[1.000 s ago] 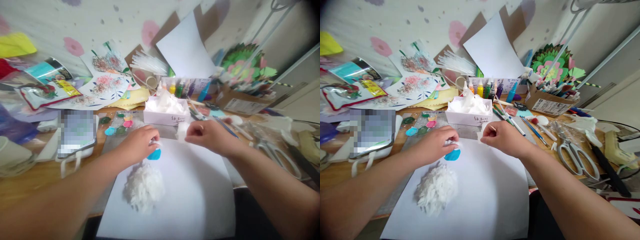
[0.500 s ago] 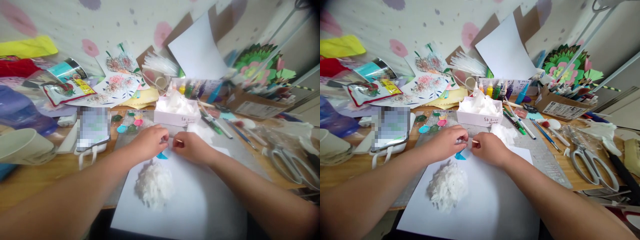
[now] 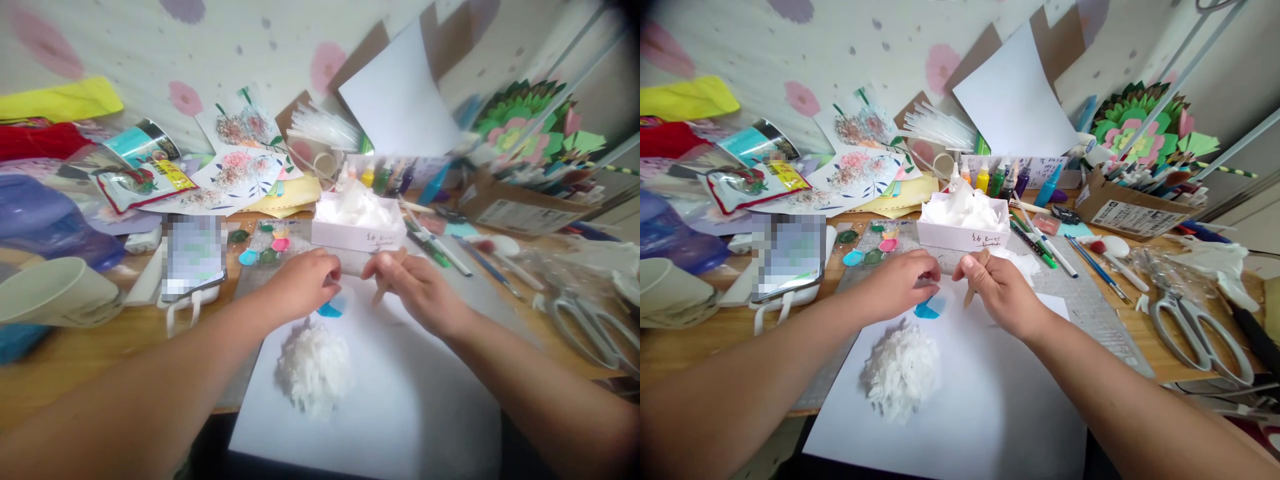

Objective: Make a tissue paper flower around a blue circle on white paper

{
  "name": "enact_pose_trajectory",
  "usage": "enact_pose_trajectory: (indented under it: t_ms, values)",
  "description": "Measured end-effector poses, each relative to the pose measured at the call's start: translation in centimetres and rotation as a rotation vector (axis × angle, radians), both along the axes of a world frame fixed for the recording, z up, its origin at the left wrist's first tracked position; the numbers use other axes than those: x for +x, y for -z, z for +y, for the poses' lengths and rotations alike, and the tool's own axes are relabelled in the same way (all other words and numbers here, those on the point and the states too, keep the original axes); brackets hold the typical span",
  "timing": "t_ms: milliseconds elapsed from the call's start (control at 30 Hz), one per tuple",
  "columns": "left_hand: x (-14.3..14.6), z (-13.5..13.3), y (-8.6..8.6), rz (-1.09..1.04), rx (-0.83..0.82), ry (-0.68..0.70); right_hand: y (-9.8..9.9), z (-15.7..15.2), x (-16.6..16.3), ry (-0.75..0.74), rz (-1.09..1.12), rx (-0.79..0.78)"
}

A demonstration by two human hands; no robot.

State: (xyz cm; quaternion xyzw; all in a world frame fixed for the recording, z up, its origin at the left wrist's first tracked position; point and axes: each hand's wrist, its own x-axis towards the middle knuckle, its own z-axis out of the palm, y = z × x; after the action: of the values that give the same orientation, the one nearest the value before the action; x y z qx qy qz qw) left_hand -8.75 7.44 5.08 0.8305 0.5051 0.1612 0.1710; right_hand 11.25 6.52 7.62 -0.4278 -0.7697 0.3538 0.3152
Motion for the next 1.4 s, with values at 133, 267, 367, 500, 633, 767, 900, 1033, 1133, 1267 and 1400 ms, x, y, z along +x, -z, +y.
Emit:
enact_pose_trajectory:
  t_ms: [133, 267, 367, 500, 633, 767, 900, 1033, 1133, 1267, 1400]
  values:
    - [0.0, 0.1, 0.0, 0.003, 0.005, 0.017, 1.3, -0.5, -0.7, -0.037, 0.013, -0.072]
    - [-0.1, 0.1, 0.2, 0.000, 0.011, 0.023, 2.0, -0.7, -1.0, -0.032, -0.053, -0.019]
    - [-0.1, 0.1, 0.3, -0.001, 0.011, 0.023, 2.3, -0.7, -1.0, -0.028, -0.069, 0.017]
    - [-0.2, 0.2, 0.3, 0.002, 0.009, 0.027, 2.7, -0.5, -1.3, -0.043, -0.098, 0.049]
    - [-0.3, 0.1, 0.0, 0.004, -0.004, 0.058, 2.9, 0.1, -1.9, -0.035, -0.147, 0.028]
    - [-0.4, -0.2, -0.8, 0.008, -0.061, 0.104, 3.0, 0.6, -2.2, -0.027, -0.120, -0.025]
    - [-0.3, -0.5, -1.3, 0.025, -0.105, 0.137, 3.2, 0.7, -2.4, -0.003, -0.065, -0.077]
    - [0.1, -0.8, -1.1, 0.061, -0.098, 0.123, 2.0, 0.7, -1.8, 0.083, 0.032, -0.134]
    - [0.5, -1.0, -0.8, 0.051, -0.076, 0.069, 0.0, 1.2, 0.9, 0.252, 0.144, -0.084]
    - [0.8, -1.2, -0.4, 0.025, -0.057, 0.032, -1.8, 2.4, 6.8, 0.266, 0.047, 0.110]
    - [0.9, -1.0, -0.4, 0.017, -0.045, 0.040, -0.3, 3.5, 10.9, 0.132, -0.411, -0.016]
